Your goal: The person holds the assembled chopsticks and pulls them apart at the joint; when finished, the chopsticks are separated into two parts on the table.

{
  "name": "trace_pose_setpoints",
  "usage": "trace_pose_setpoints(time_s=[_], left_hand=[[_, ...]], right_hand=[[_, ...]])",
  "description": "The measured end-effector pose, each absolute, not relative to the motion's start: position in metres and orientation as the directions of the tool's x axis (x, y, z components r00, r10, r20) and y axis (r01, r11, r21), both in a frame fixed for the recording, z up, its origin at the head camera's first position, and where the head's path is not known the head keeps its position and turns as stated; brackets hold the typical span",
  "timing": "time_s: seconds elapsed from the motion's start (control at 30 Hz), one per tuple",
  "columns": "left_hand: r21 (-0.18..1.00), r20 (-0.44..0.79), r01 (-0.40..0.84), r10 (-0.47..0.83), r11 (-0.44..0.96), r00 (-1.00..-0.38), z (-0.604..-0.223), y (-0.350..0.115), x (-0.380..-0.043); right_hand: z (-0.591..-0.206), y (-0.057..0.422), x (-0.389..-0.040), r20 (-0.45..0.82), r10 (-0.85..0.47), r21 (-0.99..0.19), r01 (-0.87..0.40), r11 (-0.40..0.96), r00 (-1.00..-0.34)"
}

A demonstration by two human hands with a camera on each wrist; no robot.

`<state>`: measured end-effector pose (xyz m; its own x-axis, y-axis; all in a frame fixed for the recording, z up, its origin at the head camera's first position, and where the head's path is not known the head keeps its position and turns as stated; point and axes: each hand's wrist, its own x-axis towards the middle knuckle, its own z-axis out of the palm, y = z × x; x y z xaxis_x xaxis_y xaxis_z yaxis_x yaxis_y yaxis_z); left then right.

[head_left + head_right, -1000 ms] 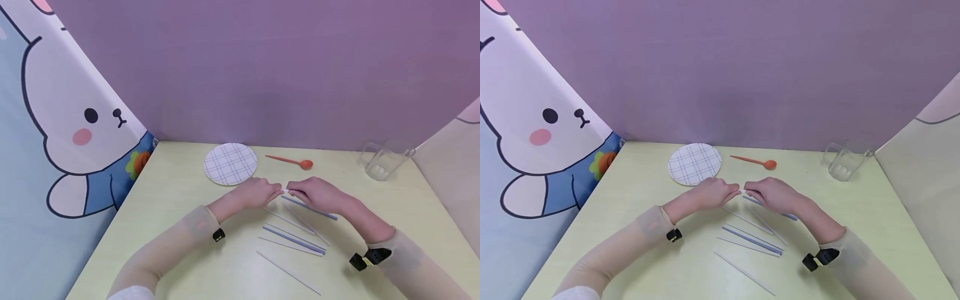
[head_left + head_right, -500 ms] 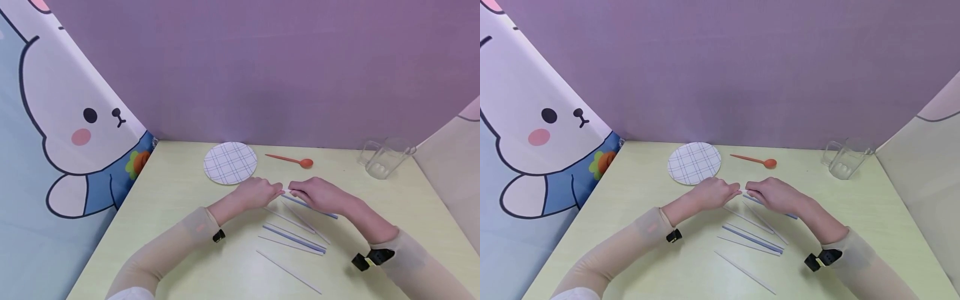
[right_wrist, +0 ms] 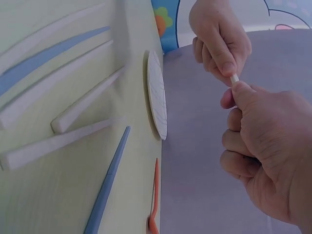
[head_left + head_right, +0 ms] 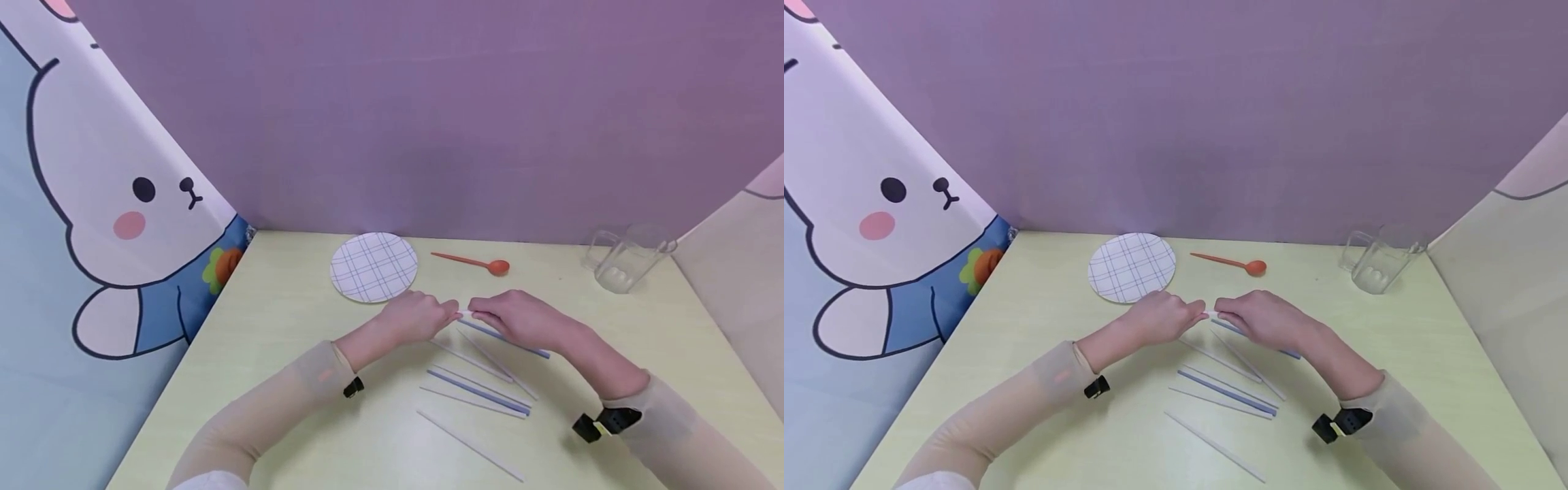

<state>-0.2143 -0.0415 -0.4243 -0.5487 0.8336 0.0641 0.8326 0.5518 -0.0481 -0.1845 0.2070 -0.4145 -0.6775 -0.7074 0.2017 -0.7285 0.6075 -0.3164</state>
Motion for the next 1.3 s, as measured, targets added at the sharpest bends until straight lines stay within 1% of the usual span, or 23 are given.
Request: trace_pose_setpoints(time_s=[0.23, 0.4, 0.5, 0.6, 0.7, 0.8, 1.0, 1.13, 1.3], left_hand=[[-0.054, 0.086, 0.829, 0.83, 0.556, -0.551, -0.425, -0.042, -0.213], [-0.068, 0.127, 0.826, 0.826, 0.559, -0.549, -0.425, -0.045, -0.211], [-0.077, 0.151, 0.824, 0.823, 0.561, -0.547, -0.425, -0.046, -0.212], [-0.051, 0.185, 0.821, 0.814, 0.568, -0.551, -0.424, -0.044, -0.213], [0.003, 0.22, 0.821, 0.8, 0.571, -0.558, -0.423, -0.041, -0.215], [0.034, 0.223, 0.82, 0.795, 0.572, -0.564, -0.421, -0.039, -0.215], [0.057, 0.17, 0.821, 0.805, 0.568, -0.569, -0.416, -0.038, -0.215], [0.1, 0.155, 0.834, 0.819, 0.543, -0.552, -0.414, -0.04, -0.214], [0.093, 0.153, 0.874, 0.86, 0.477, -0.486, -0.414, -0.044, -0.214]], right_hand=[[-0.415, 0.207, -0.185, 0.226, -0.701, -0.305, -0.733, 0.608, -0.676], [-0.413, 0.203, -0.184, 0.223, -0.7, -0.313, -0.73, 0.608, -0.678], [-0.41, 0.203, -0.184, 0.24, -0.7, -0.292, -0.737, 0.609, -0.673], [-0.406, 0.205, -0.185, 0.282, -0.7, -0.242, -0.755, 0.609, -0.656], [-0.402, 0.206, -0.185, 0.305, -0.703, -0.209, -0.766, 0.609, -0.642], [-0.397, 0.204, -0.186, 0.276, -0.706, -0.22, -0.758, 0.614, -0.652], [-0.398, 0.199, -0.185, 0.227, -0.677, -0.237, -0.714, 0.659, -0.7], [-0.401, 0.199, -0.184, 0.241, -0.672, -0.27, -0.713, 0.647, -0.701], [-0.405, 0.205, -0.183, 0.278, -0.712, -0.317, -0.761, 0.566, -0.645]])
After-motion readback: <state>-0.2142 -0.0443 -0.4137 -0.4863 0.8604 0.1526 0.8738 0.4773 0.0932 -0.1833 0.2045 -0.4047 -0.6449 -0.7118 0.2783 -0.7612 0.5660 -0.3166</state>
